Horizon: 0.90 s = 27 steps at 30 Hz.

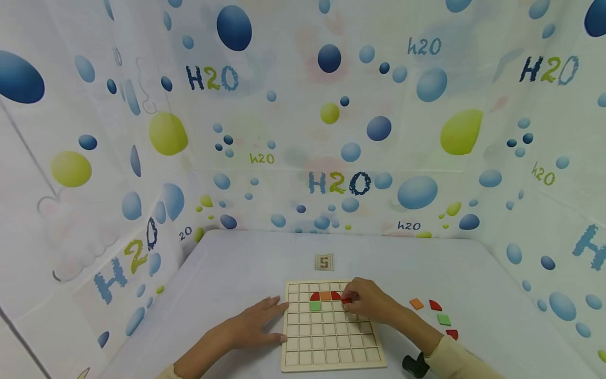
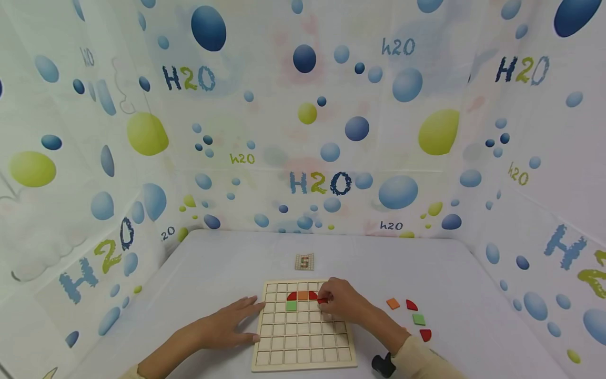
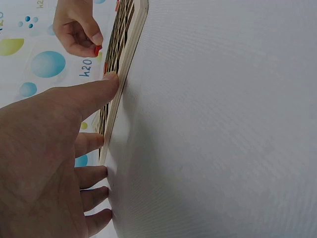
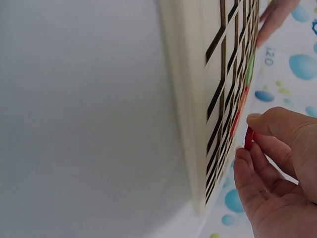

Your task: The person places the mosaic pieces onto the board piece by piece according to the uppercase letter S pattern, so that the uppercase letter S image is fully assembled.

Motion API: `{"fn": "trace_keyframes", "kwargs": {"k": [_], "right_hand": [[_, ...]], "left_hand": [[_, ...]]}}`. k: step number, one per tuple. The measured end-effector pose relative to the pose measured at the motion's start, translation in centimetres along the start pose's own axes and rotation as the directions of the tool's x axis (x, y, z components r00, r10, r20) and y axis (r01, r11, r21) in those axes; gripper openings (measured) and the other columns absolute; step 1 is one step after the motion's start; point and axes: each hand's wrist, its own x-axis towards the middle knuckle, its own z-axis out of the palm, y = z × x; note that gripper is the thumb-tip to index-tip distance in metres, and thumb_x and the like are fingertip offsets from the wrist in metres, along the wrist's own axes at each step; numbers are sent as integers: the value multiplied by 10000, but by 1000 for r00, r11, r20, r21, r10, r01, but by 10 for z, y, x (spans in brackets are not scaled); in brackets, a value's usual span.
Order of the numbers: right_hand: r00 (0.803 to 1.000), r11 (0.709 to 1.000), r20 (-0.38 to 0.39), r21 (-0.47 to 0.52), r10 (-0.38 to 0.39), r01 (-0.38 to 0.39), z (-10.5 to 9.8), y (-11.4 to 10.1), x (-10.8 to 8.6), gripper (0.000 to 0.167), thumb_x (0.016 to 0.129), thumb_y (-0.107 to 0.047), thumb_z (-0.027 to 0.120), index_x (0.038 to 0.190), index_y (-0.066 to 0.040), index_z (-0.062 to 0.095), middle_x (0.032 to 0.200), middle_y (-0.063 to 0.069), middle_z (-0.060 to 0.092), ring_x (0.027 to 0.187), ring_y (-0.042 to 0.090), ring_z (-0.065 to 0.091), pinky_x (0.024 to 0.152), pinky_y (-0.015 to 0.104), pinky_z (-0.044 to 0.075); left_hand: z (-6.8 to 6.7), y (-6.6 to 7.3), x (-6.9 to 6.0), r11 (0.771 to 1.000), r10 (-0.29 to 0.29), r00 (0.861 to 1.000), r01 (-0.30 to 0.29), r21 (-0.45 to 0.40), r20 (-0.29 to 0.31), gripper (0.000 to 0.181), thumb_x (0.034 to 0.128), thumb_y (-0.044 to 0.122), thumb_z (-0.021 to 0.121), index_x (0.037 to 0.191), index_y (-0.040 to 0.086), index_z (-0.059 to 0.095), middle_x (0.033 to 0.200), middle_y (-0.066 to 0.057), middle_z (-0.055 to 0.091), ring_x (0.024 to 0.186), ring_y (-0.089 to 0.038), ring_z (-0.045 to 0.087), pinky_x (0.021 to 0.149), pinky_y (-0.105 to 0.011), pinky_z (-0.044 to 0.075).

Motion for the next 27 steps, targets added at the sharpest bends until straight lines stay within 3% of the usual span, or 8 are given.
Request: {"fn": "trace_keyframes", "kwargs": {"k": [7, 14, 18, 27], "right_hand": [[996, 998, 63, 15, -69, 68, 20, -20, 15, 128, 926, -75, 798, 1034, -85, 729, 994, -22, 668, 909, 100, 612, 790, 269, 563], [988, 993, 102, -14, -118, 120, 35, -36, 24, 113, 945, -98, 802, 907, -142, 705, 899, -71, 629, 837, 30, 552, 746, 214, 529], [983, 989, 115, -26, -143, 147, 40, -43, 26, 76, 952, -97, 797, 920, -129, 735, 931, -66, 643, 867, 14, 567, 760, 211, 538], [984, 988, 143, -91, -110, 124, 46, -47, 25, 60, 956, -166, 797, 953, -160, 737, 963, -102, 626, 888, -17, 573, 786, 199, 551]], "left_hand": [[-2, 1, -3, 1000, 3, 1000, -3, 6, 0, 835, 935, 619, 720, 1613, 213, 450, 1693, -179, 355, 1571, -419, 316, 1209, -659, 352], [0, -2, -1, 1000, 13, 1000, -13, 4, 2, 836, 939, 643, 699, 1620, 235, 436, 1702, -157, 347, 1574, -413, 312, 1213, -653, 350], [0, -2, -1, 1000, 21, 1000, -21, -6, 0, 835, 945, 630, 702, 1623, 225, 431, 1703, -168, 340, 1576, -430, 299, 1212, -669, 337], [-1, 1, -3, 1000, 19, 1000, -19, -19, -6, 837, 941, 612, 718, 1620, 210, 438, 1701, -180, 340, 1577, -432, 294, 1212, -675, 331]]}}
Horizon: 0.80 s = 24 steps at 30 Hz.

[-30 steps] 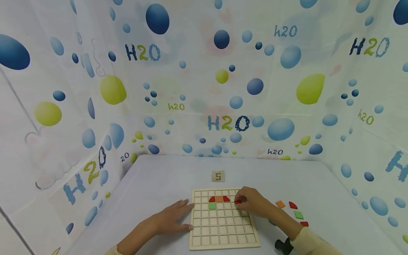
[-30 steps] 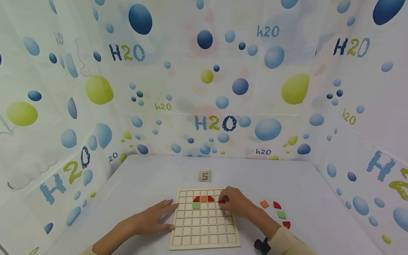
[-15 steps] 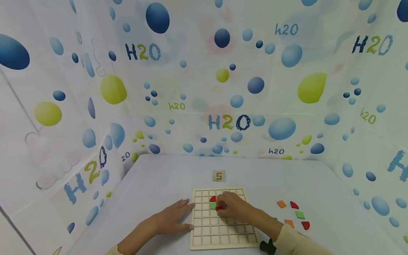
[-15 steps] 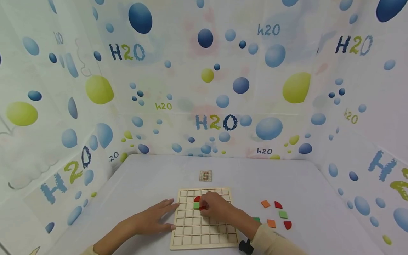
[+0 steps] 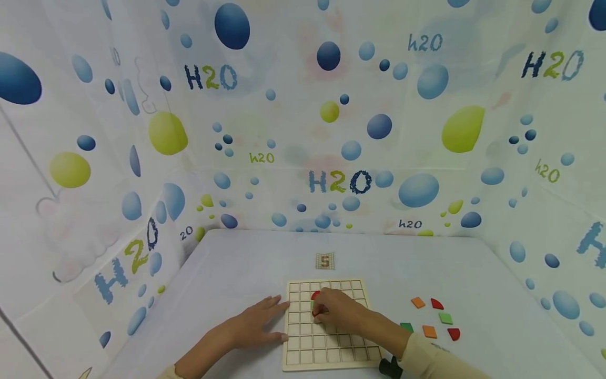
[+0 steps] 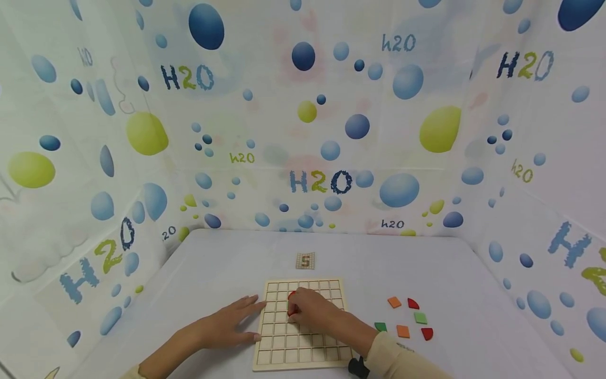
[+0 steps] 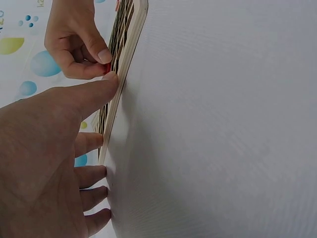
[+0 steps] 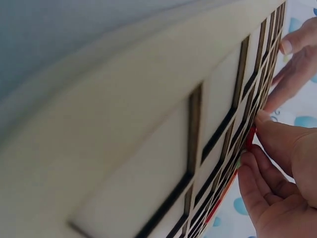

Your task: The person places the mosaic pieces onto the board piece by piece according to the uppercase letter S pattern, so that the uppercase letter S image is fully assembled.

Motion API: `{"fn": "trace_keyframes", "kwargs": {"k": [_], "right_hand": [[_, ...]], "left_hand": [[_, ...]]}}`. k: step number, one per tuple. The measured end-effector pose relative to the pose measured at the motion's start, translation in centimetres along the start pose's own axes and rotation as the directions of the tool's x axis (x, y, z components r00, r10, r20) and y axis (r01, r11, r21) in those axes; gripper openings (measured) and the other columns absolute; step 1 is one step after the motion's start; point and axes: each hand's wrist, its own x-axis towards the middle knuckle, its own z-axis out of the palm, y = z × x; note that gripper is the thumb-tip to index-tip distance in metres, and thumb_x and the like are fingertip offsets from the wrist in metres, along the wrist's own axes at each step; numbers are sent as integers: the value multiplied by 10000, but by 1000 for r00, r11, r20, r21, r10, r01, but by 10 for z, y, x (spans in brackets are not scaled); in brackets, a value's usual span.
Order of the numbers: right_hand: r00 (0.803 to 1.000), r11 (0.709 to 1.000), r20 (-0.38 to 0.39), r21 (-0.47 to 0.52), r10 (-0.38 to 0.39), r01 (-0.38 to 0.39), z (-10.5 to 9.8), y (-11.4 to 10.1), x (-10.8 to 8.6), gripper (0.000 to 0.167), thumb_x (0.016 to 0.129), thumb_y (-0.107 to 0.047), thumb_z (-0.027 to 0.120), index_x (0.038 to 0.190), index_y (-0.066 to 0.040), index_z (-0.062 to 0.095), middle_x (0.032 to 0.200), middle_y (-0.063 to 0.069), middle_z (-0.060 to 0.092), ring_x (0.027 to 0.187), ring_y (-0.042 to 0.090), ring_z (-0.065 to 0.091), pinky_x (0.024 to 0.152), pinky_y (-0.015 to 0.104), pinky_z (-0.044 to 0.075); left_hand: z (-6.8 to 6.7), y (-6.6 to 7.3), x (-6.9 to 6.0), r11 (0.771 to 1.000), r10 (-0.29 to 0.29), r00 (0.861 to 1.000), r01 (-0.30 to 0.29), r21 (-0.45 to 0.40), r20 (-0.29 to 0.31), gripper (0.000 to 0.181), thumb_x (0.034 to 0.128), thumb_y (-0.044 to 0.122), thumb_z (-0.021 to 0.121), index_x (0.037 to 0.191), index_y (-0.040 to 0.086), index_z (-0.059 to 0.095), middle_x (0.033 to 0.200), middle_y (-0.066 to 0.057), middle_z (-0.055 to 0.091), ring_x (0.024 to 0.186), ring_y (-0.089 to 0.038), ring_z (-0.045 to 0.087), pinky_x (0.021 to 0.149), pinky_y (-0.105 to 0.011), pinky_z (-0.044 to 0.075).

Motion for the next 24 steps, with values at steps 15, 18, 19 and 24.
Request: {"fn": "trace_keyframes", "kwargs": {"k": [15, 18, 19, 24], "right_hand": [[999, 999, 5, -18, 34, -34, 1, -1, -3, 38, 982, -205, 772, 991, -182, 743, 961, -124, 569, 856, -38, 547, 787, 192, 547], [999, 999, 3, -18, 32, -32, 1, -2, -3, 37, 983, -204, 770, 994, -181, 742, 961, -127, 567, 853, -36, 542, 783, 196, 544], [1000, 999, 1, -18, 31, -31, 1, -2, -3, 38, 983, -206, 769, 993, -180, 743, 961, -129, 567, 851, -36, 540, 780, 196, 542], [1000, 1000, -10, -19, 13, -13, -1, -2, -4, 43, 988, -210, 766, 984, -169, 754, 951, -121, 571, 843, -31, 528, 767, 201, 531]], "left_hand": [[1, -2, -1, 1000, 17, 1000, -17, -7, -7, 823, 953, 604, 707, 1617, 198, 441, 1694, -192, 347, 1571, -445, 301, 1211, -681, 328], [2, -2, -1, 1000, 18, 1000, -18, -3, -11, 821, 951, 604, 710, 1614, 201, 446, 1692, -190, 353, 1568, -444, 308, 1207, -681, 334], [2, -2, -1, 1000, 18, 1000, -18, 0, -12, 820, 950, 606, 710, 1613, 202, 447, 1692, -189, 354, 1567, -443, 310, 1207, -680, 336], [2, -3, 0, 1000, 20, 1000, -20, -1, -12, 820, 950, 608, 709, 1614, 204, 446, 1691, -189, 355, 1567, -441, 312, 1206, -678, 338]]}}
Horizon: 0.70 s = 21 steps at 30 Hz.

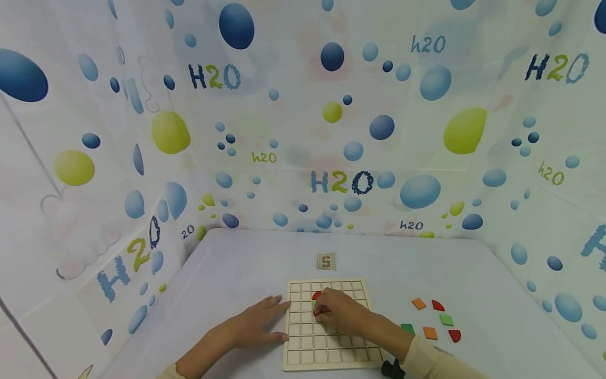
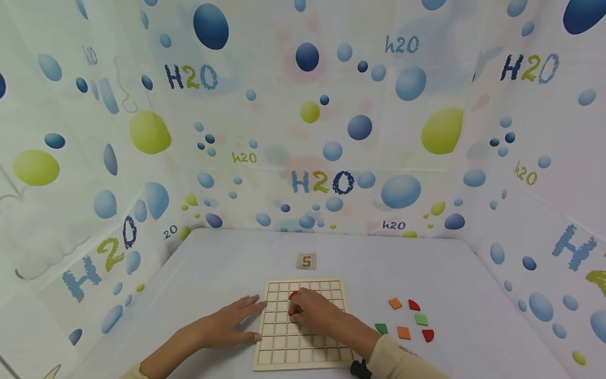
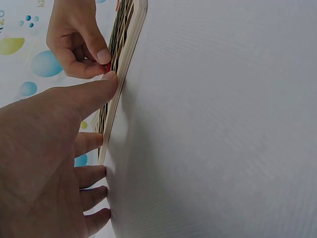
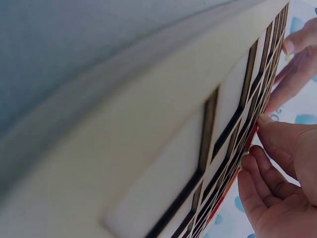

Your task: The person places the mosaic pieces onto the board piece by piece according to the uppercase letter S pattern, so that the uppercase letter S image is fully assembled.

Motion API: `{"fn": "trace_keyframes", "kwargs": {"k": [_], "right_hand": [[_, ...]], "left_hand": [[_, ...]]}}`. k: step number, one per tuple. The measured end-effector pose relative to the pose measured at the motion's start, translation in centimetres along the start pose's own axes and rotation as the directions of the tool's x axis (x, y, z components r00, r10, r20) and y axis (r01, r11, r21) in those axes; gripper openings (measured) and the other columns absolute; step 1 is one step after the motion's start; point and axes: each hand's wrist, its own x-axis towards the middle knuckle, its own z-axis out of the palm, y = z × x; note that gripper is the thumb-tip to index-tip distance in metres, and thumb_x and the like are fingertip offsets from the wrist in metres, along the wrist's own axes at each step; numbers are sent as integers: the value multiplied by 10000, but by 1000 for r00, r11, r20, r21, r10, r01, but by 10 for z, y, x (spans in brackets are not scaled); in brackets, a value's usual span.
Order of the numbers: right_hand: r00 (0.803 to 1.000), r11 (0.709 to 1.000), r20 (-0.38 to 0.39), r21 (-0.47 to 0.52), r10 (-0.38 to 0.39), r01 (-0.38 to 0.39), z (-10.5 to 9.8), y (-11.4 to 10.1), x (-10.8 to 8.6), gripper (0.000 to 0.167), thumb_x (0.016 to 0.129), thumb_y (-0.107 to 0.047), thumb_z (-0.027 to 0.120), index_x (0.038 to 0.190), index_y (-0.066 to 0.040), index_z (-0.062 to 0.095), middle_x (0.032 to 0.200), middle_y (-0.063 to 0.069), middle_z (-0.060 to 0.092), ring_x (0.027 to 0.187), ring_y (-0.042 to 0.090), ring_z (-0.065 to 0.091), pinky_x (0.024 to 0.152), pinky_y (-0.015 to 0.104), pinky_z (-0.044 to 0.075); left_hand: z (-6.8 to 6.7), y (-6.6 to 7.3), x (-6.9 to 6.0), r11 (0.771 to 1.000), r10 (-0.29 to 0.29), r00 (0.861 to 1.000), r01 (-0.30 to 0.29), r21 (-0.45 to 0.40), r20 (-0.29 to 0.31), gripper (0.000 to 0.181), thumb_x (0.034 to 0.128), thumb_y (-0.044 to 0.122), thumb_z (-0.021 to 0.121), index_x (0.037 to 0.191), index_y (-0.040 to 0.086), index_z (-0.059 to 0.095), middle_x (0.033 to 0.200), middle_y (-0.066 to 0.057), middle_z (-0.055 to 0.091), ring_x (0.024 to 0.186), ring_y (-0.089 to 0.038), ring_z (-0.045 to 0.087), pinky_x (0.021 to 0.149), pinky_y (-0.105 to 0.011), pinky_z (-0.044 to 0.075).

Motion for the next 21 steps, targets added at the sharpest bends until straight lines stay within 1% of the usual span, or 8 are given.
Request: {"fn": "trace_keyframes", "kwargs": {"k": [5, 8, 12, 15, 17, 21], "right_hand": [[999, 999, -14, -6, -44, 44, -2, 4, -3, 68, 989, -216, 767, 999, -149, 766, 976, -92, 611, 862, 0, 541, 773, 206, 531], [999, 999, -20, -14, -41, 41, -3, 9, -6, 82, 989, -237, 769, 1012, -159, 775, 989, -108, 626, 878, 8, 546, 782, 211, 535], [999, 1000, -30, 17, 11, -11, -8, 18, -15, 70, 1008, -250, 748, 999, -182, 764, 991, -131, 615, 913, 8, 548, 819, 252, 551], [997, 996, -36, 59, 62, -60, -14, 25, -25, 52, 1015, -241, 733, 997, -193, 741, 998, -124, 604, 935, 28, 557, 835, 283, 554], [994, 993, -47, 73, 98, -94, -19, 32, -31, 48, 1012, -247, 735, 1010, -199, 734, 1000, -118, 604, 932, 44, 562, 824, 284, 549], [984, 987, -106, 84, 143, -135, -32, 49, -47, 79, 1013, -236, 735, 1065, -177, 731, 1008, -99, 616, 938, 66, 586, 837, 296, 567]], "left_hand": [[1, -1, 1, 1000, -6, 1000, 6, 7, 4, 827, 949, 620, 703, 1618, 213, 438, 1694, -181, 353, 1570, -439, 308, 1205, -681, 338], [1, -1, 2, 1000, -9, 1000, 9, 13, 5, 828, 945, 621, 707, 1616, 214, 442, 1693, -177, 358, 1569, -432, 312, 1206, -676, 340], [1, 0, 3, 1000, -16, 1000, 16, 17, 8, 831, 938, 620, 715, 1612, 214, 448, 1694, -172, 359, 1572, -424, 312, 1213, -667, 338], [1, 1, 3, 999, -25, 1000, 25, 20, 12, 834, 935, 621, 718, 1612, 215, 449, 1695, -171, 358, 1574, -423, 309, 1215, -665, 337], [0, 2, 3, 999, -30, 999, 30, 21, 15, 835, 933, 620, 721, 1611, 214, 451, 1693, -172, 360, 1572, -423, 312, 1213, -665, 341], [-1, 3, 3, 999, -33, 999, 33, 27, 14, 834, 931, 619, 723, 1606, 207, 458, 1689, -175, 366, 1567, -422, 324, 1207, -664, 352]]}}
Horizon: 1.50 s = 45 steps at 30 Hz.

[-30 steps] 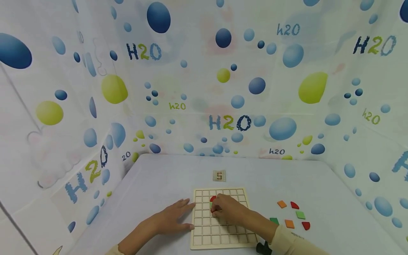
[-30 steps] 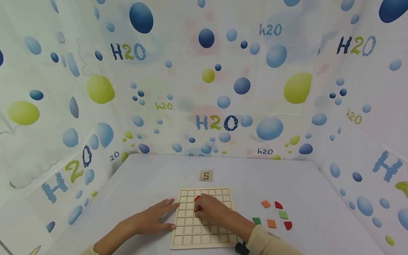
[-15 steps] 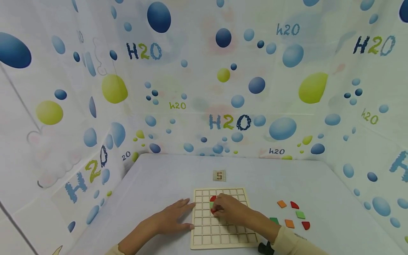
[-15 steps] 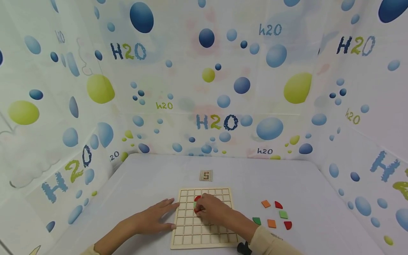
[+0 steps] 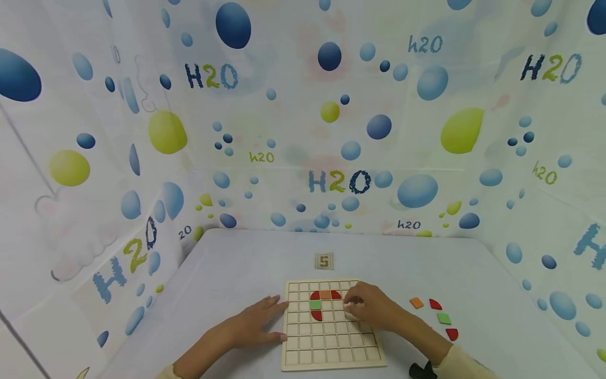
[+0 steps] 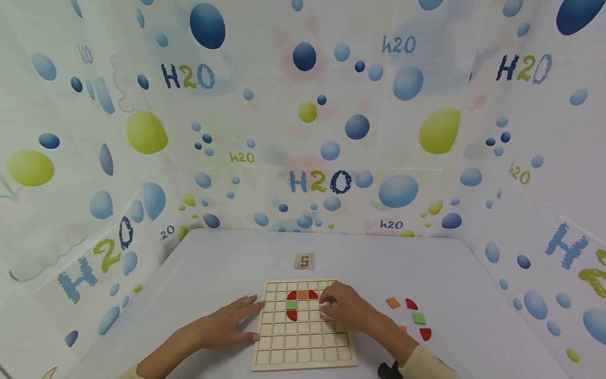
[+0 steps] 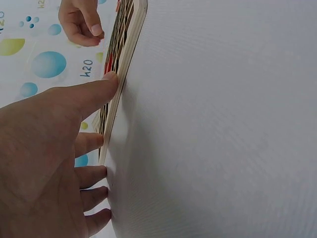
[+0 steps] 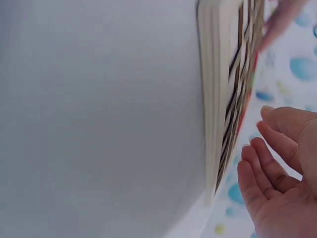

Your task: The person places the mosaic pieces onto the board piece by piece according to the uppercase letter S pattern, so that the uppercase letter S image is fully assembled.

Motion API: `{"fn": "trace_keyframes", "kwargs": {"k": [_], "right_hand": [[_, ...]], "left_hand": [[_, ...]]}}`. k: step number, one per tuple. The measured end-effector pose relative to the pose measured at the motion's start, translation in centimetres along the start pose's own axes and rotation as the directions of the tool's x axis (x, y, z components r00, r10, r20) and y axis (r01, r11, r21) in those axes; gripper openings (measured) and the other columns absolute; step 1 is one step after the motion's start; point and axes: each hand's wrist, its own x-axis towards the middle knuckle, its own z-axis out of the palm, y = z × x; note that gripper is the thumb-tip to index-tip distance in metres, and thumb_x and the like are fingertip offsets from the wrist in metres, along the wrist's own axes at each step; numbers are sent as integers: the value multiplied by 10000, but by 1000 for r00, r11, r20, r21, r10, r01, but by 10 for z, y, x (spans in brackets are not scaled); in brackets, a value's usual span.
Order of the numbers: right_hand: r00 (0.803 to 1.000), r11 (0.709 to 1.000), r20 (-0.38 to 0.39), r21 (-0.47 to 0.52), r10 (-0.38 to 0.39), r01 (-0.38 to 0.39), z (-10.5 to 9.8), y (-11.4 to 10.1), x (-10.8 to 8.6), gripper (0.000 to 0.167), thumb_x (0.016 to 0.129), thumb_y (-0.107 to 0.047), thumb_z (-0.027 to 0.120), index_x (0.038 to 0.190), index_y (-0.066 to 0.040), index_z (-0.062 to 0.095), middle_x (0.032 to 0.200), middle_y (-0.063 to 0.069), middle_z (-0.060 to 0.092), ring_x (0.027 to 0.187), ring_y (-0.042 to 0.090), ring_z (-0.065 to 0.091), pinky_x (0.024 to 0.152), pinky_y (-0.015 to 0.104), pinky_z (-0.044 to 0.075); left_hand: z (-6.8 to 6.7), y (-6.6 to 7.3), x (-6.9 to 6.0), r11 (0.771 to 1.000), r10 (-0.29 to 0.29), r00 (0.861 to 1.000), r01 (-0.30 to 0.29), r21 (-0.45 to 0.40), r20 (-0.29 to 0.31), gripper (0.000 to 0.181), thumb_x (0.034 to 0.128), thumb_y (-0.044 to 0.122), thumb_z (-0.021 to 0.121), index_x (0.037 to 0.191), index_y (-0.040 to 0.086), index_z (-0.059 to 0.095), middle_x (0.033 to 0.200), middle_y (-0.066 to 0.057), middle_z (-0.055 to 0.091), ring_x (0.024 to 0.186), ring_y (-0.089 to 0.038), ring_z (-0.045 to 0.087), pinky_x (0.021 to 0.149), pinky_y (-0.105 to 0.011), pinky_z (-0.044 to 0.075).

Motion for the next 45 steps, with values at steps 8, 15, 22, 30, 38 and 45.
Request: {"fn": "trace_keyframes", "kwargs": {"k": [8, 15, 22, 30, 38, 45], "right_hand": [[986, 997, -152, 13, 72, -71, -42, 40, -32, 278, 982, -178, 769, 1229, -63, 715, 1142, 48, 690, 1053, 212, 675, 940, 390, 608], [956, 968, -157, 66, 248, -240, -72, 71, -59, 417, 958, -182, 794, 1328, -34, 674, 1275, 147, 667, 1186, 348, 664, 1015, 498, 581], [942, 941, -101, 146, 320, -304, -78, 94, -71, 470, 967, -252, 788, 1358, -25, 658, 1330, 166, 666, 1232, 355, 640, 1042, 508, 569], [935, 932, -5, 74, 356, -354, -81, 96, -72, 396, 852, -93, 838, 1219, -50, 693, 1187, 64, 655, 1119, 261, 621, 1046, 530, 558], [949, 949, 2, 0, 315, -315, -79, 98, -72, 263, 880, -65, 813, 1123, -106, 720, 1066, 8, 626, 999, 196, 572, 913, 413, 570], [936, 936, -21, 31, 350, -350, -77, 98, -70, 264, 927, -193, 822, 1140, -87, 707, 1063, 8, 651, 1004, 180, 613, 905, 392, 585]], "left_hand": [[1, -2, 3, 1000, -1, 1000, 1, 2, 13, 843, 931, 647, 703, 1613, 221, 449, 1696, -160, 359, 1566, -417, 327, 1206, -655, 362], [1, -3, 3, 1000, -9, 1000, 9, 0, 16, 851, 927, 661, 699, 1614, 228, 446, 1696, -159, 360, 1571, -419, 316, 1208, -662, 353], [3, -3, 2, 1000, -14, 1000, 14, 2, 14, 852, 924, 668, 697, 1614, 236, 446, 1699, -145, 360, 1576, -406, 312, 1214, -653, 350], [2, -4, 4, 1000, -16, 1000, 16, -3, 26, 858, 926, 669, 693, 1620, 237, 435, 1705, -148, 347, 1580, -407, 302, 1220, -655, 338], [3, -4, 4, 1000, 1, 1000, -1, 3, 17, 853, 928, 672, 689, 1620, 240, 437, 1703, -145, 351, 1575, -404, 316, 1211, -651, 357], [3, -4, 2, 1000, 0, 1000, 0, 10, 9, 854, 926, 673, 691, 1617, 239, 441, 1703, -142, 353, 1575, -400, 317, 1212, -647, 358]]}}
